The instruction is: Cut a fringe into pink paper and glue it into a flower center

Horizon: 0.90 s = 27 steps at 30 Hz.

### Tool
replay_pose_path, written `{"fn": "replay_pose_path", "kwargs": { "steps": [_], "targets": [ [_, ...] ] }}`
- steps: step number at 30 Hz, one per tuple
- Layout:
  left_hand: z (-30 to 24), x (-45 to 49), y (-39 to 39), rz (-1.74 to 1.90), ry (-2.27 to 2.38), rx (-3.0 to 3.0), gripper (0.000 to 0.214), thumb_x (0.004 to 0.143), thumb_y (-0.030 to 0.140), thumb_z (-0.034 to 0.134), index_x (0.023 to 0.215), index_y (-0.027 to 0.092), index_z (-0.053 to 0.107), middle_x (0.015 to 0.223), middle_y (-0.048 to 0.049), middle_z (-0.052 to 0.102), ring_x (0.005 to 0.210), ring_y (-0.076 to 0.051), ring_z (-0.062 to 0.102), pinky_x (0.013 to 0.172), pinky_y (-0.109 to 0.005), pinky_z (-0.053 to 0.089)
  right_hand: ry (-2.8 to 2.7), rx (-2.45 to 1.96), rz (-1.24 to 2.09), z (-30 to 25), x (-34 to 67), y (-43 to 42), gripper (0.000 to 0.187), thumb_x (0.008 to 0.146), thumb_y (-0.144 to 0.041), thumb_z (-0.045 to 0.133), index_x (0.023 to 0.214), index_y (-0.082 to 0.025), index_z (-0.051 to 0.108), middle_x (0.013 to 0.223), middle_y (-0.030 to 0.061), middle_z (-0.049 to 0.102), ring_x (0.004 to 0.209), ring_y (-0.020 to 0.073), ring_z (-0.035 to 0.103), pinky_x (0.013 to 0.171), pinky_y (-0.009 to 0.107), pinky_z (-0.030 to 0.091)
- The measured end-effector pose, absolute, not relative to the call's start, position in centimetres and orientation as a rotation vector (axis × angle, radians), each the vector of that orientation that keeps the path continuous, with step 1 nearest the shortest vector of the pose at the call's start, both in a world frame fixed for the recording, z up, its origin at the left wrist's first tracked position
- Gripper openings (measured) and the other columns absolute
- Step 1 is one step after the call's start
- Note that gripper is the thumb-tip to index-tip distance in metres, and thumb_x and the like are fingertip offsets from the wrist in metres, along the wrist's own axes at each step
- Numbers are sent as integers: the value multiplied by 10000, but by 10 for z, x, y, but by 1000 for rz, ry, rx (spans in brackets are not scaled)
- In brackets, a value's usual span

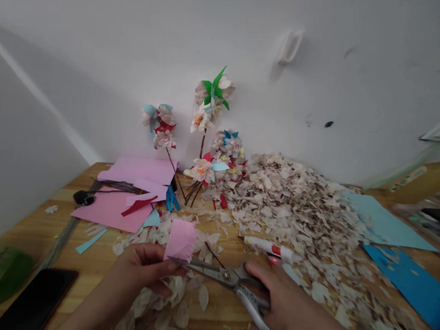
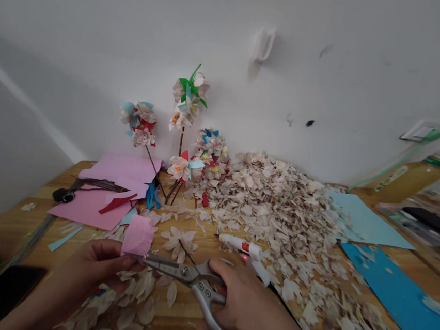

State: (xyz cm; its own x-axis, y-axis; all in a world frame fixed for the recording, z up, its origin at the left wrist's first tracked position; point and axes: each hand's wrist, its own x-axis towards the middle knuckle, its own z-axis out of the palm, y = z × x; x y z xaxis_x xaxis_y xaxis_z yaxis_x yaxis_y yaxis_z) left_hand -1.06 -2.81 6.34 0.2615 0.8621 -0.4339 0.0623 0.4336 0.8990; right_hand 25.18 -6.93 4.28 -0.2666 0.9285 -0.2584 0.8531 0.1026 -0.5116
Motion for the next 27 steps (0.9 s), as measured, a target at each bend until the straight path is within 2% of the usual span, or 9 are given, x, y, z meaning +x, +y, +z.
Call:
{"fn": "replay_pose_path", "kwargs": {
  "steps": [8, 12, 16, 23, 27],
  "targets": [
    [64, -10, -30, 669, 1206, 956, 240, 523, 392, 799, 629, 194, 714, 690, -27, 733, 426, -68, 548, 428, -136, 424, -2257, -1808, 835, 48, 250, -67, 501, 456, -531, 787, 779, -229, 552, 835, -7, 534, 750, 193, 481, 635, 252, 369],
    [64, -11, -31, 672, 1159, 943, 223, 536, 364, 801, 634, 186, 712, 693, -35, 735, 470, -77, 567, 445, -131, 433, -2272, -1806, 823, 49, 248, -66, 488, 450, -492, 807, 766, -230, 543, 793, -20, 535, 723, 184, 478, 609, 239, 360],
    [65, -12, -30, 657, 1168, 959, 211, 551, 364, 793, 628, 185, 711, 693, -31, 735, 431, -60, 546, 405, -119, 397, -2276, -1797, 803, 49, 248, -67, 483, 448, -509, 801, 743, -229, 540, 774, -24, 534, 701, 174, 471, 586, 229, 348],
    [68, -11, -29, 644, 1185, 1004, 203, 558, 377, 783, 632, 199, 719, 695, -27, 734, 452, -74, 561, 439, -134, 431, -2277, -1802, 804, 44, 250, -66, 494, 438, -504, 807, 745, -231, 533, 776, -25, 544, 705, 175, 473, 589, 232, 350],
    [67, -11, -28, 645, 1190, 1045, 193, 573, 381, 772, 635, 205, 723, 694, -26, 730, 555, -110, 595, 487, -149, 468, -2289, -1797, 781, 45, 250, -67, 451, 494, -495, 779, 740, -227, 513, 788, -15, 548, 725, 184, 476, 605, 240, 359]
  ]
}}
